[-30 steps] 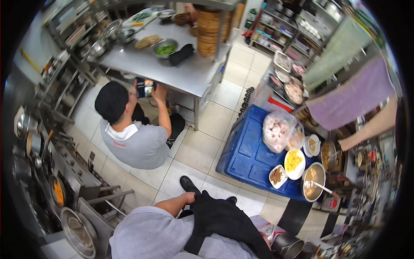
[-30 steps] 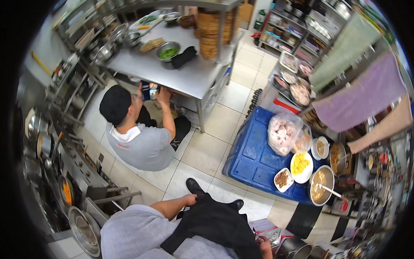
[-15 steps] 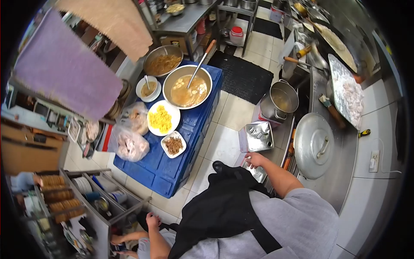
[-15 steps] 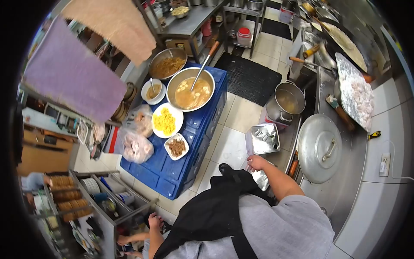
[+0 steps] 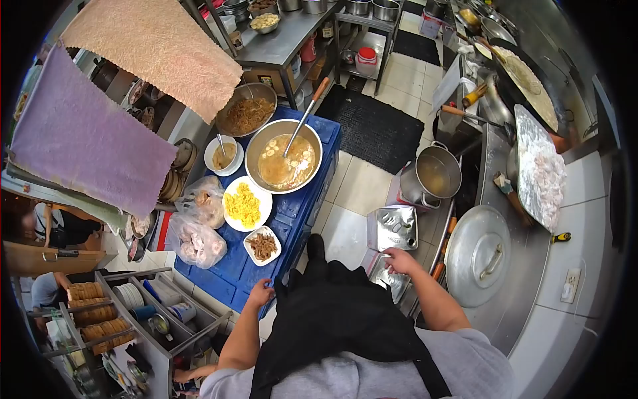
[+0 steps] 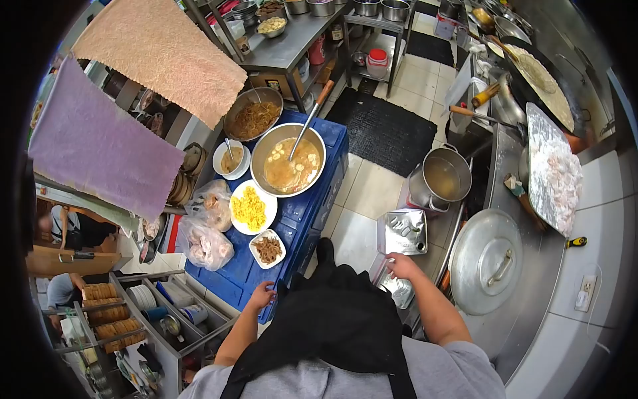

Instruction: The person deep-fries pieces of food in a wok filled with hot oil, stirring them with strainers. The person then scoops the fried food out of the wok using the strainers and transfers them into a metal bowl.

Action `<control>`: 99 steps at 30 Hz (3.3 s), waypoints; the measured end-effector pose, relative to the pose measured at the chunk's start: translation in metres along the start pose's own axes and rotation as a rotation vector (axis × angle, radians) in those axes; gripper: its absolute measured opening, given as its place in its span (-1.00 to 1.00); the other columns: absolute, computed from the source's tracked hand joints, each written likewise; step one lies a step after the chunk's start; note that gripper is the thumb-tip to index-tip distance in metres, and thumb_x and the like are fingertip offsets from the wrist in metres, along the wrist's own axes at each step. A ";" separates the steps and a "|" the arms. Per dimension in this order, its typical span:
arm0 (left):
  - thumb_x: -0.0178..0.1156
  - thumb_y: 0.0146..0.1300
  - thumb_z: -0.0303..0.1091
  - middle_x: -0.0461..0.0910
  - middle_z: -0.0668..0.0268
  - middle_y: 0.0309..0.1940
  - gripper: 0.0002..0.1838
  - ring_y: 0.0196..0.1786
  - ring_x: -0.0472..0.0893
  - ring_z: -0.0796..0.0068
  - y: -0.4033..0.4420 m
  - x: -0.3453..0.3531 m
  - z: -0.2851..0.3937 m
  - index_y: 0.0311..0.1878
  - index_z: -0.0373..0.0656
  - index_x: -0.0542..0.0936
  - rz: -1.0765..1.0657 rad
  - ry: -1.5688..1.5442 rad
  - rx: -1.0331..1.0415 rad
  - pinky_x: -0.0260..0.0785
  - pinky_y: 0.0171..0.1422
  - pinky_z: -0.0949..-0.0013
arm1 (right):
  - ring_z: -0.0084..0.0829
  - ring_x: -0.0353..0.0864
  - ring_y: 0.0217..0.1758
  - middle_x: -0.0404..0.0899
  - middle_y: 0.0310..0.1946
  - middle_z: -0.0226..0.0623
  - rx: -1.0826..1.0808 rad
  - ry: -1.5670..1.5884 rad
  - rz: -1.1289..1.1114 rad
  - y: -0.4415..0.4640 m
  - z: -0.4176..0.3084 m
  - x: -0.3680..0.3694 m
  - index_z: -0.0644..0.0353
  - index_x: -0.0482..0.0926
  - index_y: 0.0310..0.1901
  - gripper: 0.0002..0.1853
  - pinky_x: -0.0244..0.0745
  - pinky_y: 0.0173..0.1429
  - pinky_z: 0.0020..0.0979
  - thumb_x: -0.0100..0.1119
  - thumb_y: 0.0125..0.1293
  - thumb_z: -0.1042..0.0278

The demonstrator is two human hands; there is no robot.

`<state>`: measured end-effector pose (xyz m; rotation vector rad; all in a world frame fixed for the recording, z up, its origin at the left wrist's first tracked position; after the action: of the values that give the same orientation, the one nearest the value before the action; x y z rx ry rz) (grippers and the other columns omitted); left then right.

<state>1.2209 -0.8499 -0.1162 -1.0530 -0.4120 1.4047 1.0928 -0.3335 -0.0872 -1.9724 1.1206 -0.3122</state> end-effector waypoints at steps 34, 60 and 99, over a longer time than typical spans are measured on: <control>0.11 0.18 -0.33 0.67 0.10 -0.31 -0.50 -0.28 0.67 0.25 0.257 0.218 0.632 0.23 -0.14 0.45 -0.752 0.866 0.800 0.50 -0.11 0.25 | -0.27 0.71 -0.26 0.60 -0.07 -0.17 0.501 0.589 0.460 -0.017 -0.038 -0.113 0.13 0.49 0.19 -0.58 0.70 -0.34 -0.23 0.13 0.28 0.36; 0.18 0.29 -0.35 0.55 0.27 -0.15 -0.43 -0.13 0.54 0.49 0.367 0.379 1.222 0.35 -0.21 0.30 -1.021 0.204 0.791 0.46 -0.11 0.38 | -0.16 0.64 -0.01 0.60 -0.06 -0.11 -0.733 1.710 1.174 0.210 -0.415 -0.810 0.09 0.06 0.39 -0.37 0.58 -0.05 -0.19 0.01 0.46 0.00; 0.11 0.15 -0.71 0.44 0.26 -0.38 -0.59 -0.54 0.40 0.49 0.243 0.711 1.583 -0.02 -0.08 0.27 -1.649 0.414 0.484 0.30 -0.52 0.38 | -0.53 0.27 -0.73 0.37 -0.57 -0.34 -0.307 1.450 1.978 0.059 -0.340 -0.856 0.04 0.23 0.26 -0.59 0.21 -0.64 -0.44 -0.13 0.40 0.52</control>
<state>-0.0265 0.3182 0.2700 -0.2844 -0.4098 -0.2126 0.3765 0.1548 0.2295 0.3350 3.3227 -0.3749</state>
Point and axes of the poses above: each hand's wrist, its own y-axis towards the middle knuckle, its own x-axis out of the palm, z = x × y, the point moved 4 cm from there along y, towards the middle knuckle
